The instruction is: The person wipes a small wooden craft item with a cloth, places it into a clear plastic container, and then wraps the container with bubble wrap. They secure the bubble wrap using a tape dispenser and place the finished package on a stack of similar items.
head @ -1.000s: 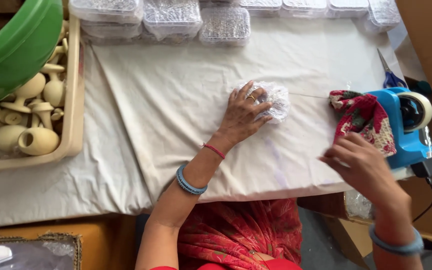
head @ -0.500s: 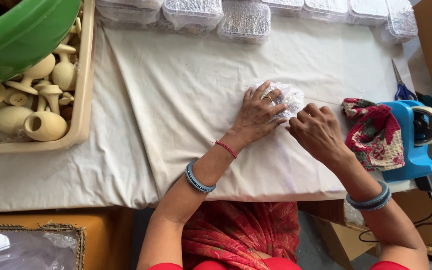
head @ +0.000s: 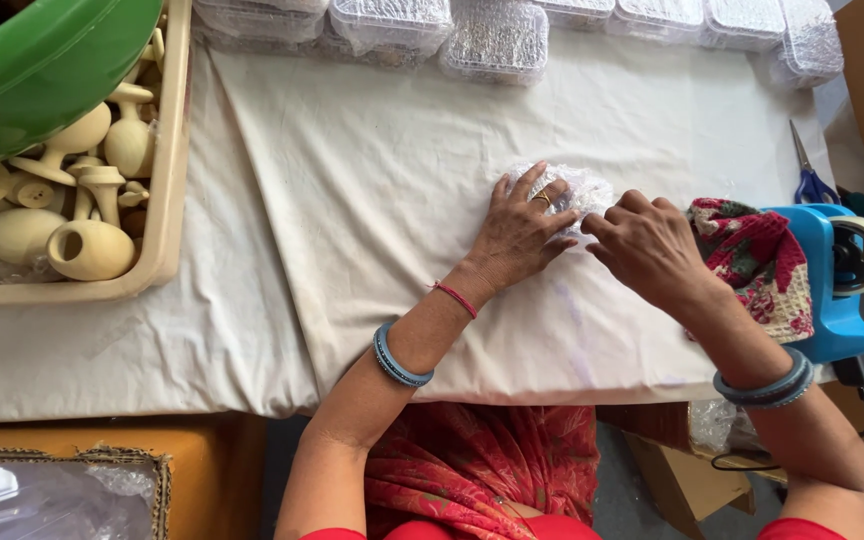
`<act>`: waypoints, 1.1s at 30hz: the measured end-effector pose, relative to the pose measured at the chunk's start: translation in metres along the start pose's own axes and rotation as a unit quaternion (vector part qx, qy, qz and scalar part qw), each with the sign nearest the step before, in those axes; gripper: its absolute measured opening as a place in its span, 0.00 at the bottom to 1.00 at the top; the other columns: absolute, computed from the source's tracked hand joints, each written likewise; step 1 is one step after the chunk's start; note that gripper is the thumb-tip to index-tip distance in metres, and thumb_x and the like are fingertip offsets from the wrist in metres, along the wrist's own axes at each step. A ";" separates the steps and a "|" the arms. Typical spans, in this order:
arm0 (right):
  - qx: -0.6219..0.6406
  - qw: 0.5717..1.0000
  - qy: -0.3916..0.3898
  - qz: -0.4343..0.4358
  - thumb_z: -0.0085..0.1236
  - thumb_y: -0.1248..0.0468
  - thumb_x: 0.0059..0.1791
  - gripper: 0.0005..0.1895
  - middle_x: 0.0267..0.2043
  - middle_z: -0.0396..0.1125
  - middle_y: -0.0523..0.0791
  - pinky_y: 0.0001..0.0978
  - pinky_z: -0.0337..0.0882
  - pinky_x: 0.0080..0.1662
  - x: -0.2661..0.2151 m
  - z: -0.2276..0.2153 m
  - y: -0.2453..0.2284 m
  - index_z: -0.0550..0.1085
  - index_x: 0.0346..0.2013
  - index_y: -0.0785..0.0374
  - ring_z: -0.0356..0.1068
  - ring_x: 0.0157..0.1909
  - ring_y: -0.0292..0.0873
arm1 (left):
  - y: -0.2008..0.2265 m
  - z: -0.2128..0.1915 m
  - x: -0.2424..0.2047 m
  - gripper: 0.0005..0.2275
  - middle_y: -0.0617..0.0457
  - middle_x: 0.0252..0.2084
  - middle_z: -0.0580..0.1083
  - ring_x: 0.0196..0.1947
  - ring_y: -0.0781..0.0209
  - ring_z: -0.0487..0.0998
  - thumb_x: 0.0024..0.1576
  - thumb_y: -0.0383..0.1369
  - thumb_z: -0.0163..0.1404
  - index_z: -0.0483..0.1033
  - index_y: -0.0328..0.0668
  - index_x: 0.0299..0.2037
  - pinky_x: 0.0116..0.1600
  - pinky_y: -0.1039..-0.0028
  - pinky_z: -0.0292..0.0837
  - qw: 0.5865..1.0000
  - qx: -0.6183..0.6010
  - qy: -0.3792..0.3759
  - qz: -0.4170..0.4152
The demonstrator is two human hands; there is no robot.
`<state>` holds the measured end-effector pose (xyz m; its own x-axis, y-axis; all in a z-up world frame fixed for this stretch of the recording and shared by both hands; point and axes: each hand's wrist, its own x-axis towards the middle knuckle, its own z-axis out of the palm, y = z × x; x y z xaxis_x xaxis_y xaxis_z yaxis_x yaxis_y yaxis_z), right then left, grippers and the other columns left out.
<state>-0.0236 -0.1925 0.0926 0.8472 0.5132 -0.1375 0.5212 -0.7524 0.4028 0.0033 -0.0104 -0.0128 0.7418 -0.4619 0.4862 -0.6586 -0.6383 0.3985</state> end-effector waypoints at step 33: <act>0.251 0.963 -0.093 0.021 0.81 0.42 0.27 0.48 0.68 0.54 0.45 0.50 0.61 0.64 0.062 -0.006 0.060 0.70 0.56 0.51 0.50 0.72 0.53 | -0.005 -0.004 -0.003 0.15 0.51 0.64 0.69 0.73 0.40 0.56 0.52 0.48 0.62 0.82 0.58 0.46 0.71 0.36 0.52 0.998 -0.062 0.001 -0.006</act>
<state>0.0595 -0.2031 0.1135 0.8481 0.4304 -0.3089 0.4306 -0.8997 -0.0712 0.0037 -0.0032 -0.0135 0.7498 -0.4528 0.4826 -0.6601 -0.5628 0.4976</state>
